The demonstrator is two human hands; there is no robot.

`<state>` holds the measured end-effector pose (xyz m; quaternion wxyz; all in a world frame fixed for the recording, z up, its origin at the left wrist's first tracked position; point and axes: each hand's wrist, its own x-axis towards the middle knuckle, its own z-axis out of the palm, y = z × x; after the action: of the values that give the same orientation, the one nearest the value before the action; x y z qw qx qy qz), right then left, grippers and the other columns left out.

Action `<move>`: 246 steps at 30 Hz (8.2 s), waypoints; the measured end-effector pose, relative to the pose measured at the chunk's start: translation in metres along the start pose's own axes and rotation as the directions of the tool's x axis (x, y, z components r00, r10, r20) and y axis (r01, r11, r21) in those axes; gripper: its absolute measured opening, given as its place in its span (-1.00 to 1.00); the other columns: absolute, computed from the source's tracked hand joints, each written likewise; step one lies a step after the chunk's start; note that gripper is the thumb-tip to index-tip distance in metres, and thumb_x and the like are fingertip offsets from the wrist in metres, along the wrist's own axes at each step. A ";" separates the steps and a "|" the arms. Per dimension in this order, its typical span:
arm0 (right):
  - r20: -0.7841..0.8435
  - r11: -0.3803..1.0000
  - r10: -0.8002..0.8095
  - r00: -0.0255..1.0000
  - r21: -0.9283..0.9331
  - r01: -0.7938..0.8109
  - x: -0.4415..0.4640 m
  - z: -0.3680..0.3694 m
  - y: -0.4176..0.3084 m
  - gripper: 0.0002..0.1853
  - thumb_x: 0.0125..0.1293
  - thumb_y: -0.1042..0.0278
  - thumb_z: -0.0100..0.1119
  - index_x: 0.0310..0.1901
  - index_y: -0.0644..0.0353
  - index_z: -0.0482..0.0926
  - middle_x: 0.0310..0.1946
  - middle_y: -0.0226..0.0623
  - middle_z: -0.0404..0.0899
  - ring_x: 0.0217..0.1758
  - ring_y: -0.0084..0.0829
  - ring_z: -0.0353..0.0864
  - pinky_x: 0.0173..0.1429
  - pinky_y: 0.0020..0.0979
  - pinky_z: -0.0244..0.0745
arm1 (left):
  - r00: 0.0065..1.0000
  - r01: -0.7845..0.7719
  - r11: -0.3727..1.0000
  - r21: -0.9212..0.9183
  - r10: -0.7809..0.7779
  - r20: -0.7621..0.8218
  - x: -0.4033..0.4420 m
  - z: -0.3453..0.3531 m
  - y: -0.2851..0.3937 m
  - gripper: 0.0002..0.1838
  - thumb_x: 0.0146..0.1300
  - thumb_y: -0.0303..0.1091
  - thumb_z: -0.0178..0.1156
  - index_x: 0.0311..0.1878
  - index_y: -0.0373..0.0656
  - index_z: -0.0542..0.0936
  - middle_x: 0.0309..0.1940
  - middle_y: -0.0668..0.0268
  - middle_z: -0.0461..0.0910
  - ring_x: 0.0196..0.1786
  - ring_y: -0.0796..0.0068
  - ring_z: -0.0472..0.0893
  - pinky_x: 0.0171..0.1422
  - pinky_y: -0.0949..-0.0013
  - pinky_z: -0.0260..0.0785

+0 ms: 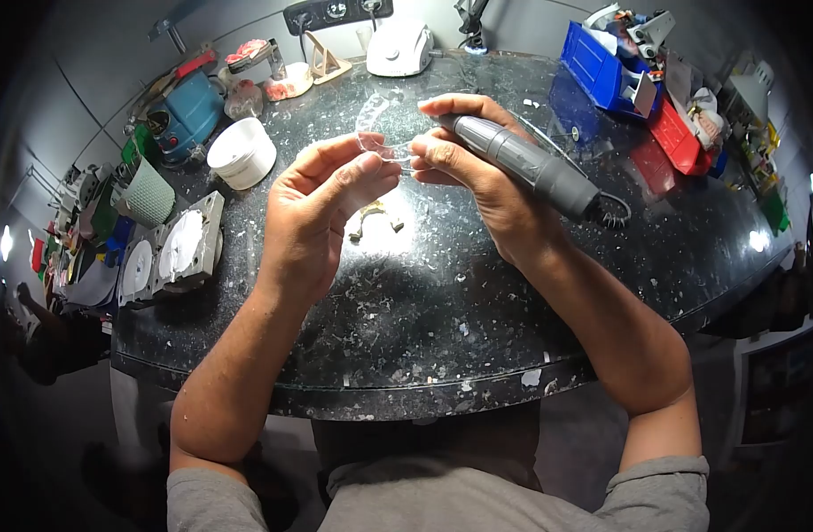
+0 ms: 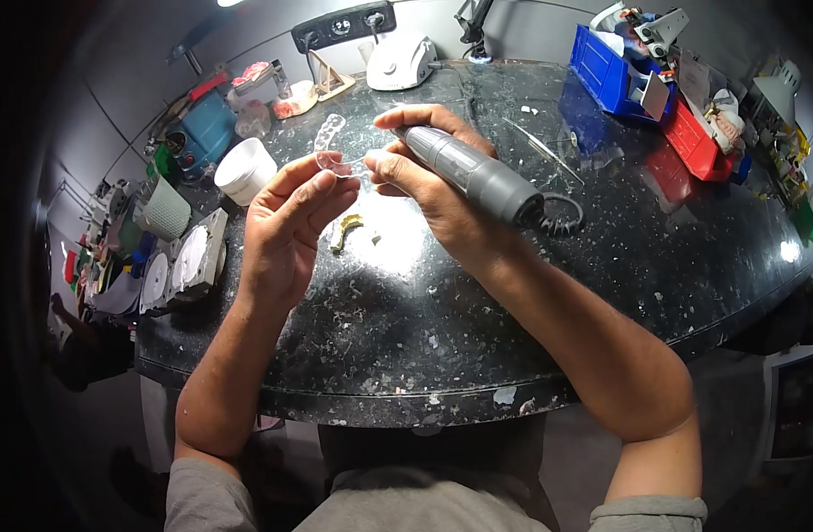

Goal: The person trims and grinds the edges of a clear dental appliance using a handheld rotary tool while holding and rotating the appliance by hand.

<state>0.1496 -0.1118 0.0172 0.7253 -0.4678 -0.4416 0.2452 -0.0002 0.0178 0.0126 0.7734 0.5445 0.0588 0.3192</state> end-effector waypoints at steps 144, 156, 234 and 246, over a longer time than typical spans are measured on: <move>0.042 0.952 -0.171 0.984 -0.252 0.176 -0.008 0.010 -0.013 -0.80 0.35 0.41 0.25 -0.05 0.25 0.58 -0.22 -0.37 0.62 -0.19 -0.68 0.56 -0.11 -0.59 0.50 | 0.997 -0.068 0.997 -0.021 0.067 -0.050 0.000 -0.002 -0.002 -0.78 0.38 -0.43 0.29 0.02 -0.31 0.63 -0.06 0.06 0.71 -0.02 0.20 0.75 0.18 0.19 0.64; 0.057 0.969 -0.111 0.992 -0.216 0.121 -0.014 0.017 -0.023 -0.77 0.33 0.40 0.24 -0.02 0.24 0.55 -0.18 -0.35 0.61 -0.13 -0.66 0.56 -0.01 -0.55 0.50 | 0.992 -0.122 0.992 0.043 0.123 -0.029 -0.002 0.004 -0.002 -0.86 0.30 -0.54 0.35 -0.10 -0.30 0.64 -0.12 0.10 0.73 0.00 0.33 0.74 0.18 0.29 0.61; 0.158 0.834 -0.423 0.892 -0.317 0.452 -0.011 0.020 -0.004 -0.74 0.27 0.32 0.32 -0.05 0.16 0.56 -0.17 -0.28 0.61 0.00 -0.45 0.64 0.09 -0.41 0.56 | 0.939 -0.326 0.930 0.167 0.339 -0.053 -0.015 0.011 -0.013 -0.78 0.28 -0.64 0.32 -0.02 -0.30 0.64 -0.10 0.23 0.73 -0.04 0.55 0.70 0.08 0.49 0.53; 0.155 0.842 -0.432 0.889 -0.283 0.459 -0.013 0.024 0.000 -0.69 0.31 0.25 0.34 0.00 0.15 0.53 -0.17 -0.27 0.63 -0.01 -0.46 0.65 0.03 -0.40 0.59 | 0.932 -0.336 0.933 0.130 0.349 -0.096 -0.014 0.008 -0.017 -0.78 0.29 -0.66 0.30 -0.02 -0.29 0.64 -0.05 0.15 0.73 0.02 0.48 0.70 0.15 0.46 0.54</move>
<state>0.1227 -0.1107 0.0162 0.6597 -0.4500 -0.6016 0.0170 -0.0006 -0.0003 -0.0028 0.6695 0.5690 0.0259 0.4769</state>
